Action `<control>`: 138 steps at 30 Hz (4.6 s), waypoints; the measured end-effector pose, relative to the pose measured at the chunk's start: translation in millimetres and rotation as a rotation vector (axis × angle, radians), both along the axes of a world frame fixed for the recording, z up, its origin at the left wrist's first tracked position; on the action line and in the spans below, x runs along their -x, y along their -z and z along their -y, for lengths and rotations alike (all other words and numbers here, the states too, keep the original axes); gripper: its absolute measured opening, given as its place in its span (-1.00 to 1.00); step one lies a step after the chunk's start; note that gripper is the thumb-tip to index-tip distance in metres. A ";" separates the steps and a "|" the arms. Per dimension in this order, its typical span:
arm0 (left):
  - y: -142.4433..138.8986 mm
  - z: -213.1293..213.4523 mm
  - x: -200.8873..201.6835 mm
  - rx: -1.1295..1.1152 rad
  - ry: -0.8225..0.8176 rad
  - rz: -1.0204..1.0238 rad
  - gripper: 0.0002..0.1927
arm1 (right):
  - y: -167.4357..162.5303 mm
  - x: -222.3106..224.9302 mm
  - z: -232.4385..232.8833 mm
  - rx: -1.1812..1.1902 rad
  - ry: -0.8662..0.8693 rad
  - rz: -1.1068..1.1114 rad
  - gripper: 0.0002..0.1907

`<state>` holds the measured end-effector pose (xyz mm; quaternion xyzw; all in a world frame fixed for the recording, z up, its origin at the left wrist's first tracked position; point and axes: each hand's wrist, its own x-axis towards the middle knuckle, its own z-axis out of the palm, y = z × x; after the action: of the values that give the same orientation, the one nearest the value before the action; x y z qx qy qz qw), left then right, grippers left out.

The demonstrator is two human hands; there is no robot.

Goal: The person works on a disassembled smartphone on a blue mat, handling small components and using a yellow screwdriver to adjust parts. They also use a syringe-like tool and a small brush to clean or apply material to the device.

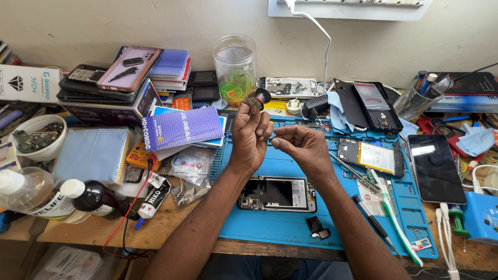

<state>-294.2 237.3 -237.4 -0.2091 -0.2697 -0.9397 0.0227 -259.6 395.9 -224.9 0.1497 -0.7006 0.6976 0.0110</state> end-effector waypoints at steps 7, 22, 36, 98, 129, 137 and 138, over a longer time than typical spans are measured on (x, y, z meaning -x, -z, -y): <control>1.7 -1.1 -1.3 -0.001 -0.008 -0.045 -0.53 | 5.8 0.9 -4.6 -0.044 0.024 0.015 -0.79; -13.1 21.8 -1.8 1.074 -0.130 -0.144 -0.64 | -9.2 -1.8 -38.5 -0.512 0.177 -0.402 -0.89; 1.9 9.4 7.7 1.118 -0.364 -0.347 -0.92 | -13.3 3.3 -49.7 -0.654 0.173 -0.482 -0.92; 32.5 3.6 -227.3 1.389 -0.614 -0.236 -0.92 | 37.8 -200.4 -53.3 -0.680 0.259 -0.394 -0.77; 41.1 -9.8 -212.4 1.693 -0.454 -0.757 -0.91 | 98.5 -297.3 -163.2 -0.661 0.728 -0.305 -0.83; 61.4 -2.5 -210.5 1.755 -0.374 -0.763 -0.86 | 102.9 -330.0 -262.0 0.051 1.196 -0.519 -0.93; 67.4 -3.3 -208.0 1.797 -0.408 -0.743 -0.88 | 102.6 -329.3 -278.7 0.243 1.225 -0.556 -0.90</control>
<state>-86.2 240.7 -304.7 -0.3793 -0.8882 -0.2391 0.1000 69.7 674.7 -327.5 -0.1023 -0.5468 0.5747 0.6002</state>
